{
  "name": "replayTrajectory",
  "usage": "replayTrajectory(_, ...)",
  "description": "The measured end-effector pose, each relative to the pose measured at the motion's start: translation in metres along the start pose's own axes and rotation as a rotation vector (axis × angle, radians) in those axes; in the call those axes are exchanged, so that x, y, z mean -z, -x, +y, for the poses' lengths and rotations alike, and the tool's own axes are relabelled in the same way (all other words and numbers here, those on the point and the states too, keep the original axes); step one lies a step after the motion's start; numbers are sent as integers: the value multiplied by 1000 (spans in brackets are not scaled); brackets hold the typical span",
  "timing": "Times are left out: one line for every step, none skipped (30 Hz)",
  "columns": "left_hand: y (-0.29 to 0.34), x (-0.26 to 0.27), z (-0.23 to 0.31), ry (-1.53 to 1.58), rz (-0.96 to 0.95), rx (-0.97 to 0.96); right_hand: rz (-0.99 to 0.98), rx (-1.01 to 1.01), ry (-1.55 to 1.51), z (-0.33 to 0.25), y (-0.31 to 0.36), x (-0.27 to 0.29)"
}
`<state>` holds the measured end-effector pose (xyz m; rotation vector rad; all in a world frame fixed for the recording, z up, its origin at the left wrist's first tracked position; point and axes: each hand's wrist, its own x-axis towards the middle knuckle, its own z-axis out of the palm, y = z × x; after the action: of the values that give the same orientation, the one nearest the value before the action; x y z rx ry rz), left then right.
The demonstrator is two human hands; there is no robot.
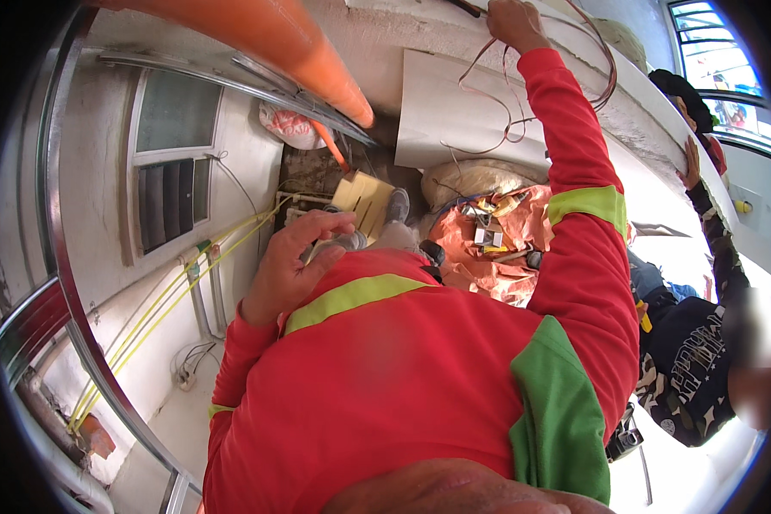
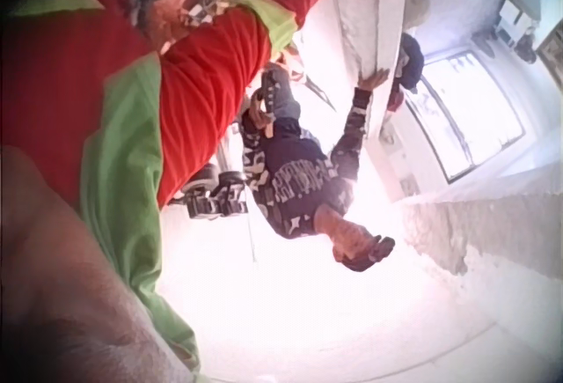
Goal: The person installs a metal ceiling grid by cutting, drilling, and hammering metal studs into place. They use tin snips, a power drill, and a hammer to secure the frame to the ceiling structure.
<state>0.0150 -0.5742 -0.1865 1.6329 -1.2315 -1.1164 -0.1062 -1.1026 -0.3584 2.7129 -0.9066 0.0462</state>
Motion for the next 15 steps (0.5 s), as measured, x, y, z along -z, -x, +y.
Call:
replayTrajectory(1, 0, -2, -3, 3, 0, 18, 6, -10, 0, 1, 0)
replayTrajectory(1, -1, -4, 1, 7, -1, 33, 12, -20, 0, 1, -1)
replayTrajectory(3, -1, -6, 13, 8, 4, 46, 18, -27, 0, 2, -1)
replayTrajectory(4, -1, -9, -8, 17, 8, -1, -9, -39, 0, 2, 0)
replayTrajectory(5, -1, -11, -22, 21, 24, 27, -18, -48, 0, 4, -1)
replayTrajectory(7, -1, -13, -32, 34, 19, 64, -29, -54, -1, 3, -1)
replayTrajectory(8, 0, -15, -21, 40, 41, 103, -43, -60, -2, 4, -2)
replayTrajectory(9, 0, -17, -4, 49, 50, 116, -16, -43, -2, 3, -3)
replayTrajectory(10, 1, -19, -3, 50, 83, 101, -10, -49, -4, 2, -5)
replayTrajectory(11, 2, -21, -12, 42, 93, 85, -9, -48, -6, -1, -9)
replayTrajectory(11, 4, -23, -15, 40, 85, 69, -18, -38, -7, -3, -12)
replayTrajectory(10, 4, -25, -27, 33, 95, 107, -16, -61, -8, -5, -17)
replayTrajectory(9, 4, -27, -35, 22, 101, 145, -15, -77, -9, -6, -22)
replayTrajectory(8, 4, -29, -8, 13, 98, 198, -4, -59, -8, -6, -27)
replayTrajectory(7, 4, -30, 15, 10, 104, 252, 15, -51, -7, -4, -30)
